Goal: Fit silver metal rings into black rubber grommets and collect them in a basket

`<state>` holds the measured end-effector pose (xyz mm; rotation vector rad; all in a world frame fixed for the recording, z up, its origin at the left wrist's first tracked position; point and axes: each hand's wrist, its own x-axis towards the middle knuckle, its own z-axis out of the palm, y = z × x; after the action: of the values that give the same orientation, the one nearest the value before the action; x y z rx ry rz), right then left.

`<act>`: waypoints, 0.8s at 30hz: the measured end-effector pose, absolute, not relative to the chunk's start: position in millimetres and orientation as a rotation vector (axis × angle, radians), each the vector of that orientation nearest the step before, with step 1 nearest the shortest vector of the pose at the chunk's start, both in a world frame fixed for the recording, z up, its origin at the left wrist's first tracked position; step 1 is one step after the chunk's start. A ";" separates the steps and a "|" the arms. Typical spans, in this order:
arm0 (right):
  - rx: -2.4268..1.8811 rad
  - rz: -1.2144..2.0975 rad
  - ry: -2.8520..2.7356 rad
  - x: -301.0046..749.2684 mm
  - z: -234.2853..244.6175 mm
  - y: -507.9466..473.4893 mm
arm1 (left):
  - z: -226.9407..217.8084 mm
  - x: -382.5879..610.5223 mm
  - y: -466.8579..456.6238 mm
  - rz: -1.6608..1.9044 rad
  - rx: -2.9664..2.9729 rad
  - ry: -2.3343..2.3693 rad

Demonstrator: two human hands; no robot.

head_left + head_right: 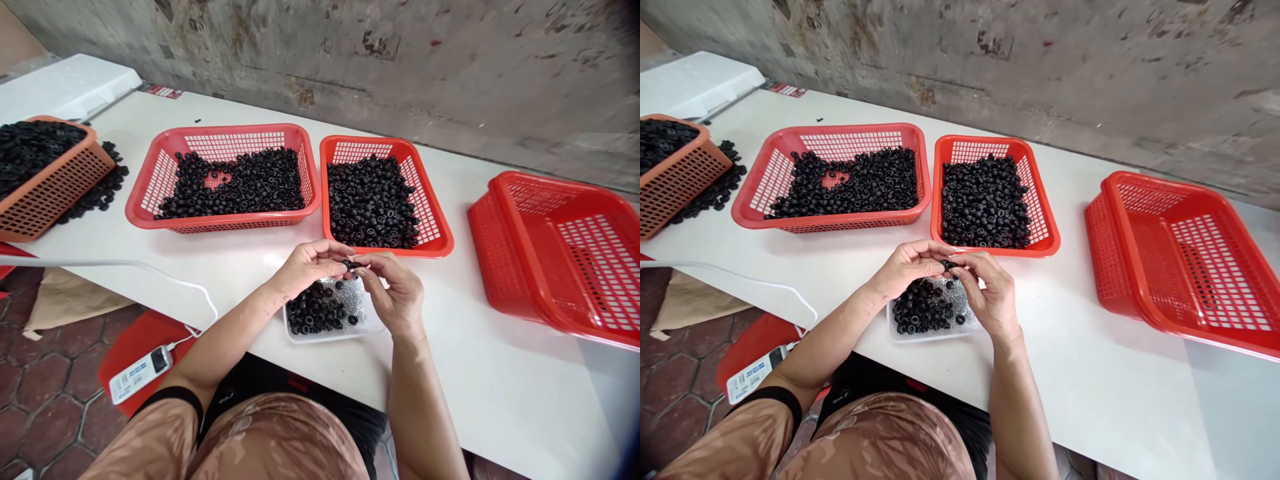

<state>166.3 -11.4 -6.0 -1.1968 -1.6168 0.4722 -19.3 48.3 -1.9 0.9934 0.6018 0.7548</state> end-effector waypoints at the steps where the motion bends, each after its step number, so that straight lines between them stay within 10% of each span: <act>1: -1.206 0.454 -1.632 166.0 -5.5 -11.1 | -1.8 -19.1 47.9 0.762 1.002 0.615; 24: -1.281 0.381 -1.617 162.3 -1.3 -9.9 | -9.2 -14.8 38.9 0.948 1.360 0.733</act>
<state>162.3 -9.9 -1.3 -1.2812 -1.6166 0.3815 -14.8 38.9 -9.2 1.3604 0.7333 0.9475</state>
